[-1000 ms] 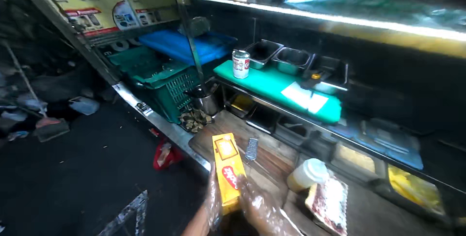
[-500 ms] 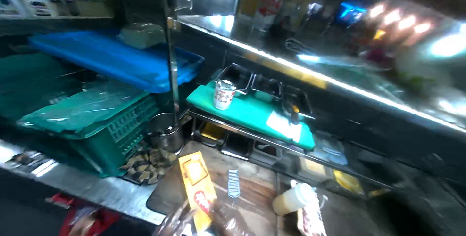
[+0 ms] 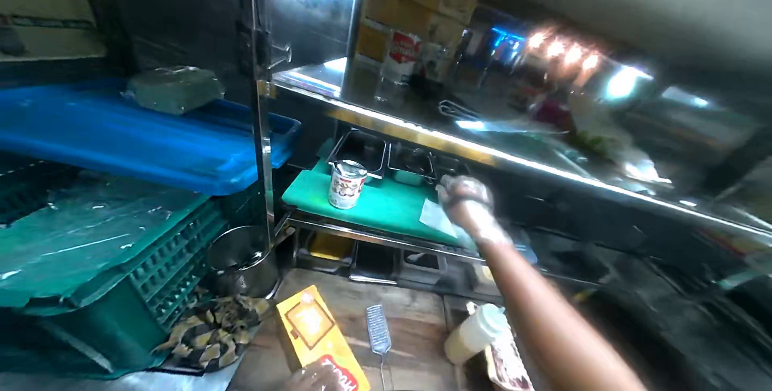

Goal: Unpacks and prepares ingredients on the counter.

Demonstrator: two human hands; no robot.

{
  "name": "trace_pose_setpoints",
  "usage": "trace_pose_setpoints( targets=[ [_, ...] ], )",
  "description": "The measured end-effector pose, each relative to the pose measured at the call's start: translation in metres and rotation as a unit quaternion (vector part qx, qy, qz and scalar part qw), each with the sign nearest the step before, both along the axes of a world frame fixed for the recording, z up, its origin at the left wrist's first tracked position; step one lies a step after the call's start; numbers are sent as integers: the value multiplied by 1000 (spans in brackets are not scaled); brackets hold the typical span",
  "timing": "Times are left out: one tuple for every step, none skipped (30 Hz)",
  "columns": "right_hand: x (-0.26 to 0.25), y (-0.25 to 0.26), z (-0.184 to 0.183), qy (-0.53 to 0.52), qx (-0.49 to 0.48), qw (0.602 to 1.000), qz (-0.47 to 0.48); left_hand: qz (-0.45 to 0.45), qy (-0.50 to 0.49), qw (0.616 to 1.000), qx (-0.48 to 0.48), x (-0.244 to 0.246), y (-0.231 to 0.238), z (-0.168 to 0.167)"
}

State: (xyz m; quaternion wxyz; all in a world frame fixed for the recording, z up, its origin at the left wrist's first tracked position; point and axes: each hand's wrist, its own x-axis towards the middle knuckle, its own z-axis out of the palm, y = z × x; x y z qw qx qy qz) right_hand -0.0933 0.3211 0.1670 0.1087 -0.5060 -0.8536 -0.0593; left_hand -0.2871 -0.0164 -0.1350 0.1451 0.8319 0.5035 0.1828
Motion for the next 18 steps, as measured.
trace_pose_setpoints(
  targets=[
    [-8,21,7,-53,-42,997,-43,-2,1,1000,-6,-1,0,2],
    [-15,34,9,-89,-76,991,-70,-3,-3,1000,-10,-1,-1,1],
    [-20,42,6,-105,-89,987,-89,-3,-11,1000,-8,-2,-1,-2],
    [-24,45,2,-108,-89,985,-98,-4,-16,1000,-11,-3,-1,-4],
    [-27,44,-2,-103,-89,986,-99,-5,-20,1000,-20,-4,0,-3],
    [-29,43,-6,-98,-84,987,-94,-8,-17,1000,-25,-6,3,-1],
    [-31,44,-9,-97,-74,989,-88,-19,2,999,-27,-9,8,0],
    [-31,46,-14,-99,-61,990,-83,-33,28,998,-41,-12,14,1],
    [-31,46,-15,-104,-53,990,-82,-48,53,995,-70,-15,22,7],
    [-31,45,-11,-107,-51,989,-83,-64,73,990,-99,-18,34,13],
    [-30,40,-5,-114,-44,989,-86,-80,93,985,-121,-22,45,15],
    [-27,32,0,-124,-35,987,-95,-89,118,978,-147,-26,54,15],
    [-22,21,6,-127,-27,986,-108,-92,141,971,-170,-30,63,15],
    [-13,9,10,-118,-17,986,-119,-91,159,965,-186,-34,71,14],
    [4,-5,11,-94,8,989,-114,-87,159,965,-190,-37,78,13],
    [27,-25,11,-53,32,994,-95,-83,158,967,-181,-39,84,12],
    [52,-49,7,-3,43,996,-73,-80,162,969,-168,-39,87,12],
    [81,-80,-3,61,39,996,-54,-73,176,969,-155,-35,89,11]
  ],
)
